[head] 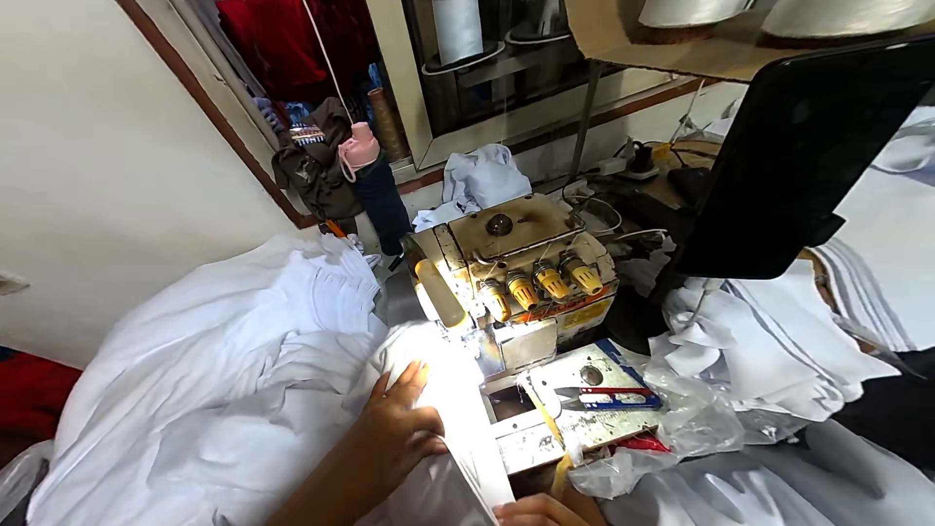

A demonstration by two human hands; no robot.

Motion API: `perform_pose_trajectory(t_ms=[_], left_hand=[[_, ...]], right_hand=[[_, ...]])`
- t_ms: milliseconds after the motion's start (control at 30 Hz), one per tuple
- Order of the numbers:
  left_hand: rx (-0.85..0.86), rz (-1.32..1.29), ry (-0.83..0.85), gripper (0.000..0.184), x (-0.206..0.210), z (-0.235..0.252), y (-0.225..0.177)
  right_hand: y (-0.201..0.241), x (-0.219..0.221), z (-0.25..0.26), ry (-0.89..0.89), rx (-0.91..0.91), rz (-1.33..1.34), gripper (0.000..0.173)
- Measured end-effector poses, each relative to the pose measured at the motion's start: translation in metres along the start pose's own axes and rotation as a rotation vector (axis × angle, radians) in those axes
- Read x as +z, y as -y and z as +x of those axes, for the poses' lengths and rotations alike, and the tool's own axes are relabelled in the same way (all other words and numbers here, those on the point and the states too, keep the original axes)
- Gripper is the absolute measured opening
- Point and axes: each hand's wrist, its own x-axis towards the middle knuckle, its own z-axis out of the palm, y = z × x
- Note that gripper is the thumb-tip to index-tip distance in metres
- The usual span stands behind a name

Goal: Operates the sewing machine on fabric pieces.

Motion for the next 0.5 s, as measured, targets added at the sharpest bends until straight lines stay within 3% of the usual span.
perform_pose_trajectory(t_ms=[200, 367, 500], left_hand=[[-0.091, -0.152, 0.116, 0.035, -0.023, 0.032, 0.038], [-0.148, -0.154, 0.137, 0.021, -0.038, 0.057, 0.049], [-0.161, -0.17, 0.12, 0.017, -0.039, 0.069, 0.067]], right_hand=[[-0.018, 0.011, 0.045, -0.094, -0.032, -0.017, 0.009], [-0.046, 0.015, 0.084, -0.178, -0.132, -0.02, 0.011], [-0.05, 0.011, 0.113, -0.176, -0.111, -0.119, 0.015]])
